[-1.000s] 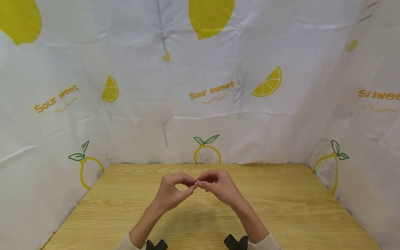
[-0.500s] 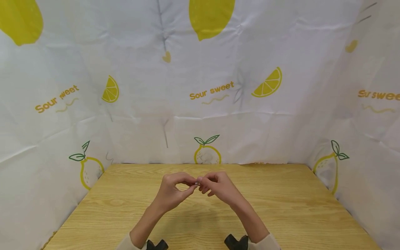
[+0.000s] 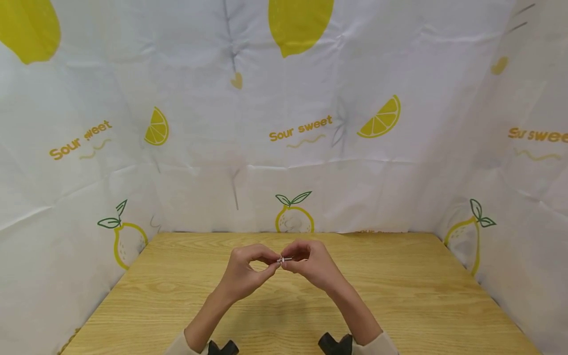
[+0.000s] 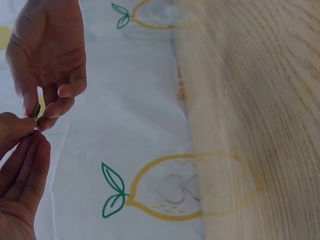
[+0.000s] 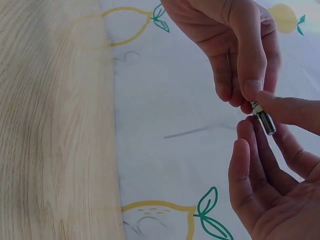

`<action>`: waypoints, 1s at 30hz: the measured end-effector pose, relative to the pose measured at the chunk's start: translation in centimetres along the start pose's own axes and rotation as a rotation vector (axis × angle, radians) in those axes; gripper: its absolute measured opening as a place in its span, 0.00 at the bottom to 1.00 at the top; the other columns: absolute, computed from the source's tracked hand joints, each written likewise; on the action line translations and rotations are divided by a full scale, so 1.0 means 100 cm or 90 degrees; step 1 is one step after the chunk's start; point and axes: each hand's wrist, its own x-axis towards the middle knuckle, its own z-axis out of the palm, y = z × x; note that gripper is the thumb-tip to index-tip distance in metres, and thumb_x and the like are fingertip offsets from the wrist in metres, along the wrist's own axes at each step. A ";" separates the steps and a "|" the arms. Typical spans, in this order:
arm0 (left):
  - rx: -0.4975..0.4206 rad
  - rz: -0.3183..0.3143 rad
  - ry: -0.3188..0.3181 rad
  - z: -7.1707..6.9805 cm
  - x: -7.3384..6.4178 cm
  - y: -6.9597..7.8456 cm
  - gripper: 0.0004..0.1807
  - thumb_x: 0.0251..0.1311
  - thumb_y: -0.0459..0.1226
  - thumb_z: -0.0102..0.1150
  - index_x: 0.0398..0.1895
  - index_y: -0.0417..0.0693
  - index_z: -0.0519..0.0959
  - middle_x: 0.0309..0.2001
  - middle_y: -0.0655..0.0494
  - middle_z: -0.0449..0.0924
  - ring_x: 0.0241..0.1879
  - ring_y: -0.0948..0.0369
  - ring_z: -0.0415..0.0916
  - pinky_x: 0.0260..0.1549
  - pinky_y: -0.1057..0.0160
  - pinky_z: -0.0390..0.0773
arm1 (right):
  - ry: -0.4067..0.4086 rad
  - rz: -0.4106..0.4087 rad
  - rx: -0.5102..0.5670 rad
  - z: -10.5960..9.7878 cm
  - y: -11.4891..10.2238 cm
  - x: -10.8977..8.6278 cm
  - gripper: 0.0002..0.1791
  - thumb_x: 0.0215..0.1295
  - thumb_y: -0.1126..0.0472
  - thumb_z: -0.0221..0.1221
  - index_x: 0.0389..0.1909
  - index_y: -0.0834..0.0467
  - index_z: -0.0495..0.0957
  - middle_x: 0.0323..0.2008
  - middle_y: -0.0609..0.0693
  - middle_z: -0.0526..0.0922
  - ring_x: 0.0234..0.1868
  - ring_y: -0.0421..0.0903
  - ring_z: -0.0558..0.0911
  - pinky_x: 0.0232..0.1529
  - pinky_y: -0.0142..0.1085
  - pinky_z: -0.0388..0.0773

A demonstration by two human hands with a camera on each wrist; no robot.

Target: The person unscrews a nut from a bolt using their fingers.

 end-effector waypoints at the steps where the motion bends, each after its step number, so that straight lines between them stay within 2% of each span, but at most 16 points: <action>1: -0.001 0.001 0.000 0.000 0.000 0.000 0.08 0.58 0.26 0.71 0.37 0.46 0.89 0.34 0.53 0.90 0.32 0.62 0.88 0.35 0.71 0.88 | 0.004 -0.003 -0.004 0.000 0.000 0.000 0.14 0.67 0.61 0.68 0.47 0.66 0.83 0.45 0.61 0.87 0.40 0.43 0.85 0.41 0.36 0.87; 6: 0.014 0.012 0.005 0.000 0.001 0.001 0.08 0.58 0.25 0.71 0.37 0.45 0.89 0.34 0.53 0.90 0.32 0.63 0.88 0.35 0.73 0.87 | -0.018 0.024 -0.002 -0.001 -0.001 0.000 0.16 0.74 0.55 0.63 0.48 0.65 0.83 0.41 0.57 0.87 0.38 0.45 0.87 0.40 0.41 0.89; 11: 0.019 -0.003 0.007 -0.001 0.001 0.002 0.06 0.60 0.27 0.71 0.37 0.46 0.89 0.34 0.53 0.90 0.32 0.64 0.88 0.35 0.72 0.87 | -0.067 0.030 0.000 -0.002 0.000 0.002 0.19 0.79 0.53 0.57 0.48 0.68 0.83 0.39 0.60 0.87 0.37 0.45 0.87 0.39 0.40 0.88; 14: 0.018 -0.007 0.008 -0.001 0.001 0.002 0.06 0.60 0.28 0.71 0.37 0.46 0.89 0.34 0.53 0.90 0.33 0.64 0.88 0.35 0.71 0.87 | -0.058 0.020 -0.001 -0.001 0.000 0.002 0.18 0.77 0.55 0.59 0.49 0.68 0.84 0.39 0.61 0.87 0.38 0.46 0.87 0.39 0.40 0.89; 21: 0.025 0.019 0.023 0.000 -0.001 0.000 0.06 0.59 0.27 0.71 0.36 0.45 0.89 0.33 0.51 0.90 0.31 0.64 0.87 0.35 0.74 0.86 | -0.021 0.004 0.005 0.002 -0.001 0.001 0.14 0.71 0.61 0.65 0.49 0.68 0.83 0.42 0.61 0.88 0.38 0.45 0.87 0.39 0.40 0.88; 24: 0.023 0.014 0.025 0.000 -0.001 0.000 0.07 0.57 0.26 0.70 0.35 0.45 0.88 0.32 0.52 0.90 0.30 0.65 0.87 0.33 0.73 0.87 | -0.012 -0.004 -0.005 0.003 -0.001 0.001 0.14 0.69 0.62 0.66 0.49 0.67 0.83 0.43 0.62 0.88 0.38 0.45 0.87 0.39 0.39 0.88; 30: 0.023 0.004 0.031 0.000 0.000 0.002 0.08 0.53 0.24 0.68 0.32 0.45 0.86 0.31 0.52 0.89 0.29 0.66 0.86 0.31 0.69 0.88 | -0.020 0.007 -0.006 0.002 -0.002 0.001 0.16 0.75 0.56 0.61 0.48 0.66 0.84 0.41 0.64 0.87 0.37 0.44 0.87 0.38 0.39 0.88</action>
